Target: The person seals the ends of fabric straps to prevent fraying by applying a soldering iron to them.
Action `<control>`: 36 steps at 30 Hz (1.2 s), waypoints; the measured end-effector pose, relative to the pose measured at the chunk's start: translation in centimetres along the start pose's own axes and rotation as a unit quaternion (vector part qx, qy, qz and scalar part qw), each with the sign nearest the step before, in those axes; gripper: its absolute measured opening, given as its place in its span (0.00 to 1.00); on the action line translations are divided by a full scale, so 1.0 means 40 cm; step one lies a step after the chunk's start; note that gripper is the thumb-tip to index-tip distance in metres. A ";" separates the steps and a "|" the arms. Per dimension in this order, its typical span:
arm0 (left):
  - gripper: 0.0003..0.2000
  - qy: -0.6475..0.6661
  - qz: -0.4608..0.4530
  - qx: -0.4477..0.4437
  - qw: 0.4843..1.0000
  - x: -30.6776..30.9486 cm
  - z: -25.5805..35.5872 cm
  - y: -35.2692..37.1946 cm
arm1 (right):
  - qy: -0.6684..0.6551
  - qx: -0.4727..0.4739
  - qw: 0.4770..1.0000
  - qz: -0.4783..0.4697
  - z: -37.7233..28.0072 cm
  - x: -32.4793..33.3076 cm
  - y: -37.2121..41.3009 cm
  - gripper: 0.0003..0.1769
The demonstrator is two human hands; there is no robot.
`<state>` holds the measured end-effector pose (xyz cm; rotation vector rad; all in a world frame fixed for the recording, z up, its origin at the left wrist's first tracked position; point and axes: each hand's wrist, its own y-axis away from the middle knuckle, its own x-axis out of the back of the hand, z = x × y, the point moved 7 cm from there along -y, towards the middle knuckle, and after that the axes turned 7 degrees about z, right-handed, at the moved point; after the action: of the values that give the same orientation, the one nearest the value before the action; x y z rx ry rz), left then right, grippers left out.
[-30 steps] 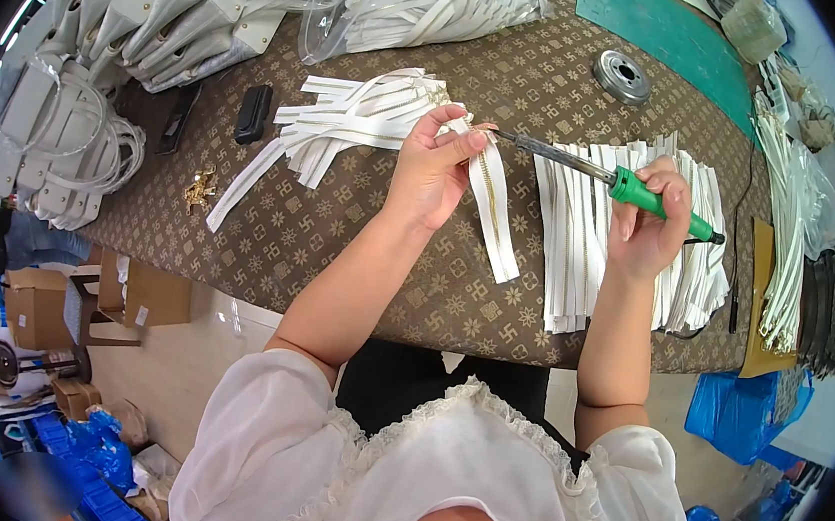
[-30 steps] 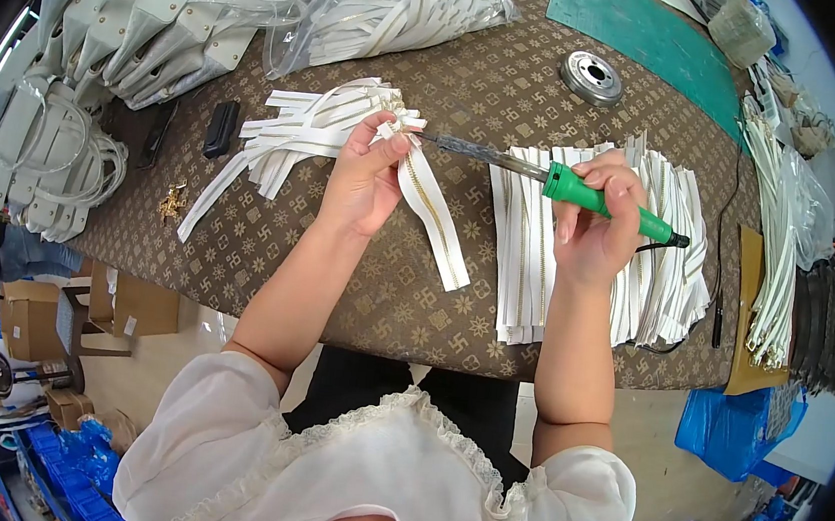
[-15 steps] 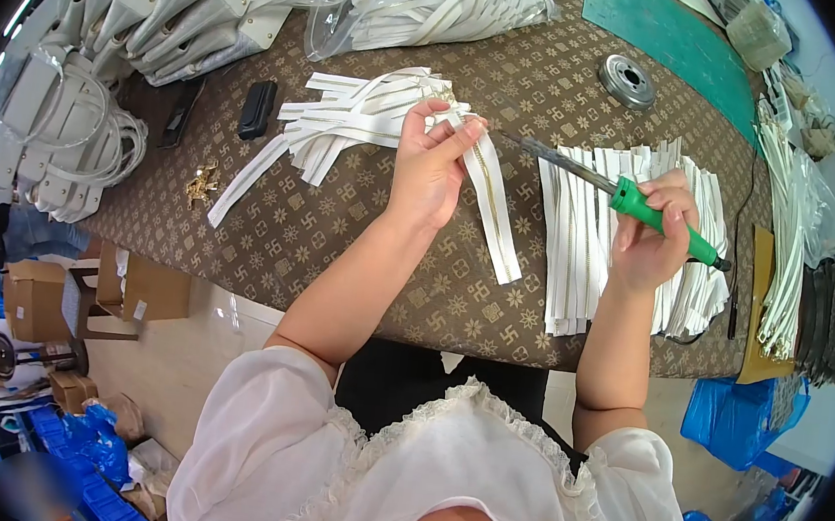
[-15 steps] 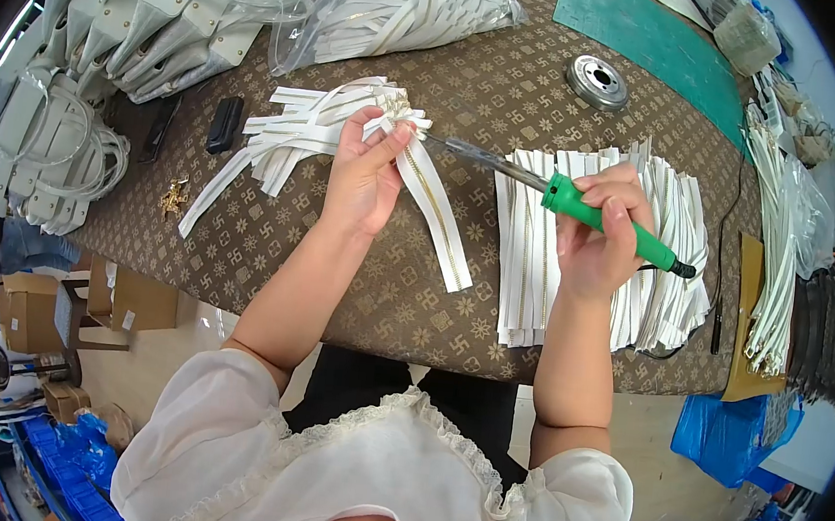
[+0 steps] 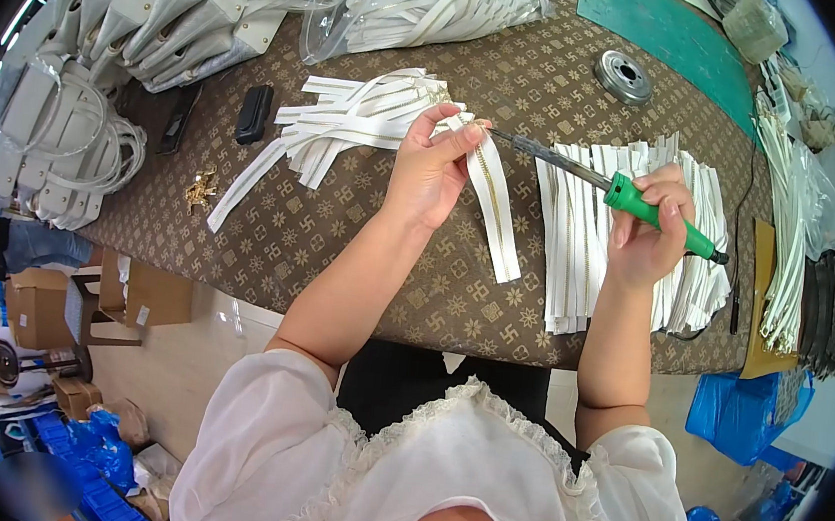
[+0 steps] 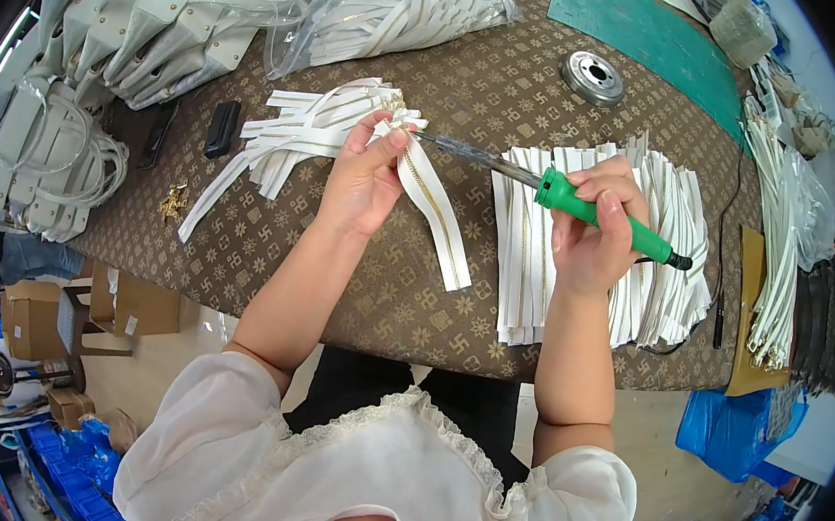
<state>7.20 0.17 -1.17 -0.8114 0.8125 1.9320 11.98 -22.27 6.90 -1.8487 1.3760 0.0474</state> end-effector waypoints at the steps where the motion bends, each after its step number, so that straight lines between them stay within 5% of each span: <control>1: 0.21 -0.003 -0.001 0.000 1.000 -0.001 0.000 0.001 | 0.003 0.002 1.000 -0.001 0.000 0.000 0.000 0.14; 12: 0.21 -0.037 -0.014 -0.015 0.999 -0.010 0.006 0.005 | 0.009 -0.001 1.000 -0.014 0.003 -0.013 0.002 0.13; 19: 0.17 -0.035 0.017 -0.107 0.994 -0.001 0.038 -0.008 | 0.006 0.007 1.000 -0.001 0.001 0.001 -0.006 0.14; 27: 0.05 -0.059 -0.013 -0.051 0.997 -0.008 0.039 -0.006 | 0.037 0.008 0.999 -0.007 0.001 -0.003 -0.005 0.14; 36: 0.05 -0.048 -0.025 -0.058 0.997 -0.009 0.033 -0.007 | 0.050 0.008 0.999 -0.017 -0.003 -0.016 -0.002 0.14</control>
<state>7.31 1.17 -0.18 -0.7947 0.6220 1.9717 11.74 -21.85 7.33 -1.8829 1.4075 -0.0746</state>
